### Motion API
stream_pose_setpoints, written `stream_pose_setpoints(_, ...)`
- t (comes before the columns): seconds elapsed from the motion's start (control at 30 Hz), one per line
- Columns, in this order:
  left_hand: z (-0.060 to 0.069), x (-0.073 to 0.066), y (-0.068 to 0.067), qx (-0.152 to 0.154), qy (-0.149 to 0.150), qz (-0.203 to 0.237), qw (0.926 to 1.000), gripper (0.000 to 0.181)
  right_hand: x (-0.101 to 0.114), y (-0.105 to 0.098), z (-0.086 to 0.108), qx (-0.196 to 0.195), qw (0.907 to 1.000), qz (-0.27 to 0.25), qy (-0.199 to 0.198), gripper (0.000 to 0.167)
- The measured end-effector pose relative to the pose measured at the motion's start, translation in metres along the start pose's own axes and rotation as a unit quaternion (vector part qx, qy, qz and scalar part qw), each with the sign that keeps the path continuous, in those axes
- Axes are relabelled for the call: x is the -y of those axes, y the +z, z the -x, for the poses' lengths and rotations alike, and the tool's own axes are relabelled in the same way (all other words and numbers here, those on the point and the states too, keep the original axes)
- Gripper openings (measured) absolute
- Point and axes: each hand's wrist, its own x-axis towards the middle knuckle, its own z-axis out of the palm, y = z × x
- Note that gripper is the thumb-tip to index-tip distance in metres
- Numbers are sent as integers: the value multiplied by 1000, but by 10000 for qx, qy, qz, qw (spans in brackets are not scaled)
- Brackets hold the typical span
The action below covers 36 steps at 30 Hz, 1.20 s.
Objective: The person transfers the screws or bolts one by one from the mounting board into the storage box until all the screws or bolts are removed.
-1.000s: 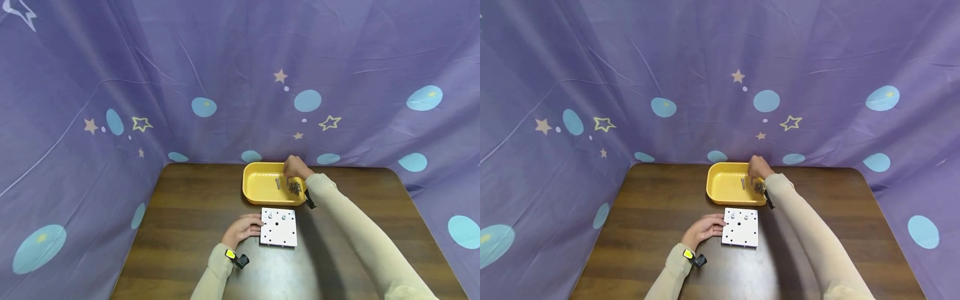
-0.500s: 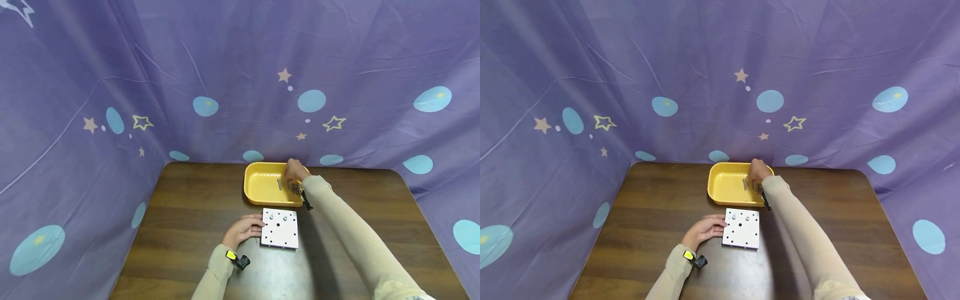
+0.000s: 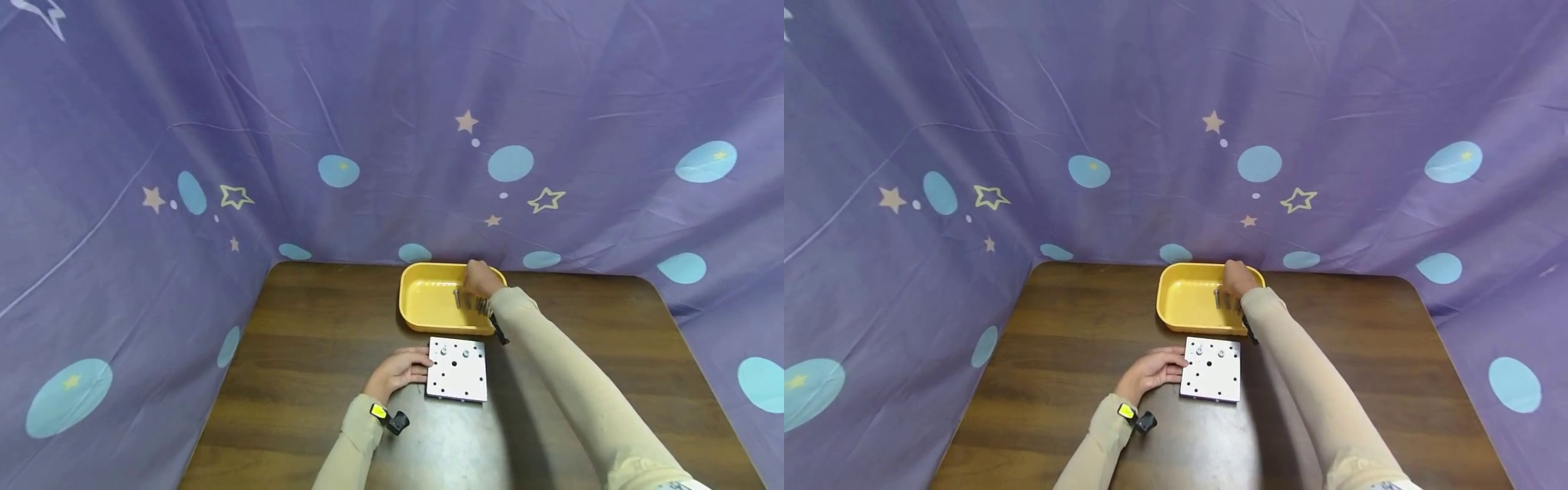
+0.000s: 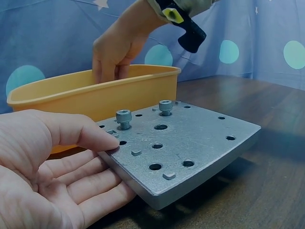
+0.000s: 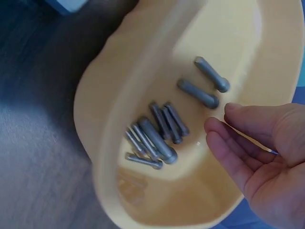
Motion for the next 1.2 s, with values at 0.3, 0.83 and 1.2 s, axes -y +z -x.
stream_pose_setpoints(0.3, -2, 0, 0, 71, -21, -5, 10000, 48, 18, -26, 14, 103, 9987, 176, -468, 21)
stream_pose_setpoints(0.83, -3, -2, -2, 244, -119, 39, 9996, 12, 49, -17, 111, 195, 9833, -182, -1802, 16)
stream_pose_setpoints(1.2, -3, -1, -3, 270, -56, 60, 9996, 15, 37, 37, 141, 251, 9876, 362, -1508, 38)
